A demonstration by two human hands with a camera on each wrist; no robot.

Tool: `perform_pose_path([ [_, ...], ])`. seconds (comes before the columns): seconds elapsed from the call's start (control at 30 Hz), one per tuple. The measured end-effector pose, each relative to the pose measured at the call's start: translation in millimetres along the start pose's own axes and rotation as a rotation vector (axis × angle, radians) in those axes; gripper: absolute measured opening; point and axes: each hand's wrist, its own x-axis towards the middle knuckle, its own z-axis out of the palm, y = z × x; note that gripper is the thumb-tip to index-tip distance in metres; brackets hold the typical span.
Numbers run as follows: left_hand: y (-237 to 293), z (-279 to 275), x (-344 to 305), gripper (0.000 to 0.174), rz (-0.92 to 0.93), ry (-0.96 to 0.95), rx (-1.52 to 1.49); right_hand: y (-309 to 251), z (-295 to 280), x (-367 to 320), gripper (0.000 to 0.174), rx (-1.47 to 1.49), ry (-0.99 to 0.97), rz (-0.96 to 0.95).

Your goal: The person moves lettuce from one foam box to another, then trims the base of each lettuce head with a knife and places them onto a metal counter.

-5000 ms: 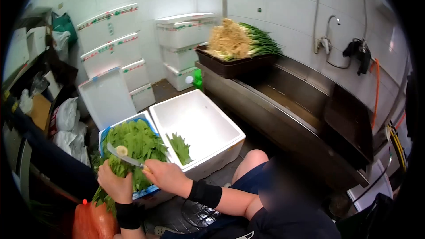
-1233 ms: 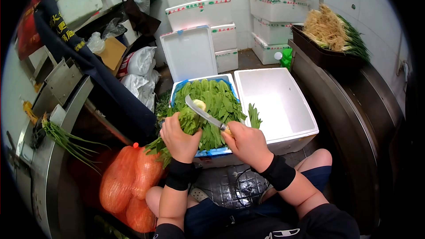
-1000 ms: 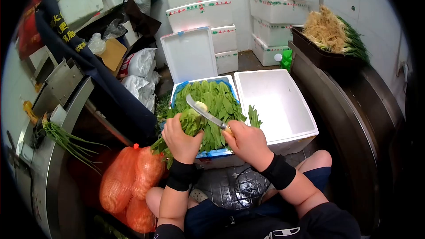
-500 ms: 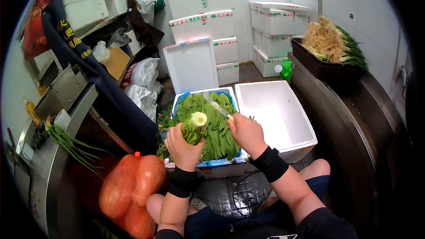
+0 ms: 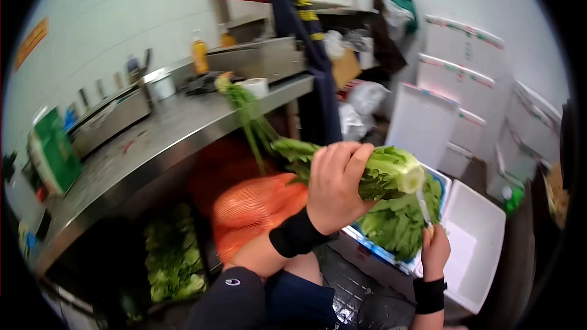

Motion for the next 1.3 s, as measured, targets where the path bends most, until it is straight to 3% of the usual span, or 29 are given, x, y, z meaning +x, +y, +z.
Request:
perform_pose_path([
  [0.1,-20.9,-63.4,32.6,0.075,0.183,0.083,0.319,-10.8,6.2,-1.5,0.018,0.114,-0.038,0.031],
  [0.23,-54.1,-144.8,76.0,0.072,0.203,0.046,0.742,-20.6,8.2,-6.3,0.017,0.197,-0.101,0.029],
  [0.4,-114.0,-220.8,109.5,0.07,0.196,-0.204,1.005,-7.5,25.1,-9.6,0.017,0.265,-0.152,0.025],
  [0.6,-194.4,-244.6,116.9,0.066,0.085,-0.721,1.001,-7.7,25.4,-10.5,0.018,0.224,-0.142,0.004],
  [0.77,-225.8,-246.1,100.6,0.067,-0.033,-0.805,0.899,-2.6,20.2,-11.9,0.018,0.227,-0.19,0.017],
  [0.83,-233.6,-246.1,89.1,0.071,-0.078,-0.93,0.979,0.9,21.7,-13.6,0.019,0.207,-0.168,0.002],
  [0.93,-242.6,-241.3,77.2,0.093,-0.243,-0.999,0.91,-4.7,17.1,-14.2,0.019,0.208,-0.145,0.006],
  [1.03,-237.2,-247.4,81.5,0.102,-0.339,-1.039,0.926,-9.7,13.4,-16.2,0.019,0.223,-0.133,0.022],
  [1.13,-219.2,-250.8,81.7,0.094,-0.439,-0.966,0.943,-13.4,13.8,-18.3,0.019,0.233,-0.114,0.021],
  [1.2,-198.2,-249.1,75.5,0.076,-0.356,-0.789,1.019,-14.7,15.8,-17.5,0.019,0.233,-0.115,0.027],
  [1.27,-179.4,-246.3,61.5,0.057,-0.118,-0.413,1.03,-9.2,21.6,-19.5,0.022,0.259,-0.103,0.014],
  [1.3,-160.8,-233.7,51.2,0.046,-0.148,-0.17,0.838,-2.9,29.4,-21.4,0.026,0.296,-0.078,0.009],
])
